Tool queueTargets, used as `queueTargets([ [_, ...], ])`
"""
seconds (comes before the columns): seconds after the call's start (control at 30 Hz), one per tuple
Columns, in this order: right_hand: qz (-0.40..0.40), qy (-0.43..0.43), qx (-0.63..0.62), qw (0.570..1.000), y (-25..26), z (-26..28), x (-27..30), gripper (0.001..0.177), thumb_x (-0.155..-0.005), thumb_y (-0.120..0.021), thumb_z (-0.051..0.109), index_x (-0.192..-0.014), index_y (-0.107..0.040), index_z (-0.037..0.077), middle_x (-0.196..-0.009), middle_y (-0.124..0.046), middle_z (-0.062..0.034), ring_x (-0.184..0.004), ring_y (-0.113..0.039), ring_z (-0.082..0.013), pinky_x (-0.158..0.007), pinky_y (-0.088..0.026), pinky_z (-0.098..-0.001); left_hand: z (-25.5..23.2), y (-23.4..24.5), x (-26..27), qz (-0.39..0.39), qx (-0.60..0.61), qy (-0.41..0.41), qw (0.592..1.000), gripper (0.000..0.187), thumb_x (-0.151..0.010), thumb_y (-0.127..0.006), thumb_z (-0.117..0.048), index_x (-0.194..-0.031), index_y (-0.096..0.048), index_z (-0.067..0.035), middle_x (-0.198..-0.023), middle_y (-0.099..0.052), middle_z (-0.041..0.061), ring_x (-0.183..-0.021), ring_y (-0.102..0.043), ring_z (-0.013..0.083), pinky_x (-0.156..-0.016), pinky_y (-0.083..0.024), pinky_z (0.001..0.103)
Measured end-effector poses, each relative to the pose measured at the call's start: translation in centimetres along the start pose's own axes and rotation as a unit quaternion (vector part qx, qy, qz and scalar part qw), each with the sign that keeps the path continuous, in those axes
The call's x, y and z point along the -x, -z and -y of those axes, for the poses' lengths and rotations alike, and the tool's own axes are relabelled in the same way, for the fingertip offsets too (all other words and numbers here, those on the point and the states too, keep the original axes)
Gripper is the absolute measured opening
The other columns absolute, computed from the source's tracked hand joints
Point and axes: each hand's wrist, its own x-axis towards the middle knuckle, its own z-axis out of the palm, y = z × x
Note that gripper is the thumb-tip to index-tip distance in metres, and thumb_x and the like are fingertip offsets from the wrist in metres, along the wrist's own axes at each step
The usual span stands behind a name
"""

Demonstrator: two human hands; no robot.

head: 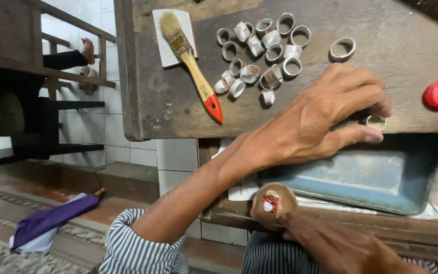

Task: The person is filing the edges of silver rings using a small metal file at a jewelry workshop bench.

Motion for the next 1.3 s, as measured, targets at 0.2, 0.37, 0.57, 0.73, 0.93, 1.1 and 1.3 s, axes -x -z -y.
queueTargets([
  [0.2,-0.032,0.105,0.180,0.977,-4.0,-1.3,-3.7,0.035,-0.101,-0.051,0.007,-0.134,-0.058,-0.004,-0.137,-0.062,-0.0177,-0.119,-0.064,-0.0230,-0.101,-0.050,-0.0347,0.3,-0.1,0.1,-0.003,-0.005,-0.009,1.000,0.018,-0.099,-0.064,-0.026,-0.107,-0.056,-0.012,-0.111,-0.056,0.004,-0.108,-0.053,0.0249,-0.105,-0.040,0.037],
  [0.37,0.000,0.027,0.041,0.999,-6.7,-1.4,-6.1,0.028,-0.096,-0.055,0.003,-0.123,-0.056,0.005,-0.114,-0.064,-0.0104,-0.099,-0.067,-0.0234,-0.079,-0.057,-0.0358,-0.2,0.5,0.4,0.003,0.001,-0.010,1.000,0.020,-0.102,-0.057,-0.029,-0.107,-0.054,-0.010,-0.113,-0.055,0.009,-0.111,-0.052,0.0273,-0.105,-0.040,0.040],
  [0.57,-0.114,0.002,0.267,0.957,-2.7,-0.9,-5.7,0.014,-0.102,-0.055,0.012,-0.114,-0.063,0.012,-0.112,-0.066,-0.0035,-0.077,-0.061,-0.0124,-0.035,-0.041,-0.0255,-1.3,-0.2,-1.5,0.021,-0.057,-0.006,0.998,0.023,-0.102,-0.059,-0.025,-0.111,-0.060,-0.004,-0.117,-0.060,0.015,-0.111,-0.055,0.0331,-0.105,-0.042,0.044],
  [0.73,-0.089,-0.051,0.290,0.951,0.7,-1.4,-4.0,0.012,-0.100,-0.056,0.008,-0.105,-0.064,0.015,-0.080,-0.052,-0.0017,-0.063,-0.053,-0.0169,-0.034,-0.038,-0.0309,-1.8,-0.3,-2.0,0.013,-0.102,0.012,0.995,0.021,-0.098,-0.066,-0.025,-0.108,-0.066,-0.007,-0.109,-0.064,0.010,-0.104,-0.058,0.0281,-0.101,-0.042,0.040],
  [0.93,-0.082,-0.078,0.306,0.945,1.2,-3.2,-1.1,0.008,-0.094,-0.061,0.011,-0.086,-0.060,0.013,-0.075,-0.050,-0.0026,-0.060,-0.054,-0.0211,-0.045,-0.042,-0.0329,-1.7,-0.7,-2.1,0.020,-0.149,0.042,0.988,0.025,-0.093,-0.069,-0.028,-0.111,-0.070,-0.010,-0.111,-0.064,0.007,-0.109,-0.058,0.0242,-0.107,-0.042,0.040],
  [1.1,-0.012,-0.112,0.226,0.968,1.5,-4.0,0.6,0.002,-0.092,-0.058,0.002,-0.091,-0.059,0.003,-0.077,-0.055,-0.0079,-0.057,-0.057,-0.0248,-0.043,-0.049,-0.0394,-1.8,-0.9,-2.0,0.015,-0.158,0.039,0.987,0.026,-0.093,-0.071,-0.028,-0.112,-0.069,-0.010,-0.111,-0.064,0.008,-0.110,-0.058,0.0249,-0.109,-0.041,0.042],
  [1.3,-0.020,-0.142,0.322,0.936,3.3,-4.5,3.3,0.009,-0.086,-0.059,0.000,-0.090,-0.060,0.008,-0.073,-0.055,-0.0026,-0.057,-0.055,-0.0200,-0.045,-0.047,-0.0346,-2.3,-1.1,-2.4,0.010,-0.162,0.050,0.985,0.026,-0.092,-0.071,-0.028,-0.110,-0.070,-0.009,-0.106,-0.064,0.005,-0.107,-0.057,0.0222,-0.108,-0.042,0.040],
])
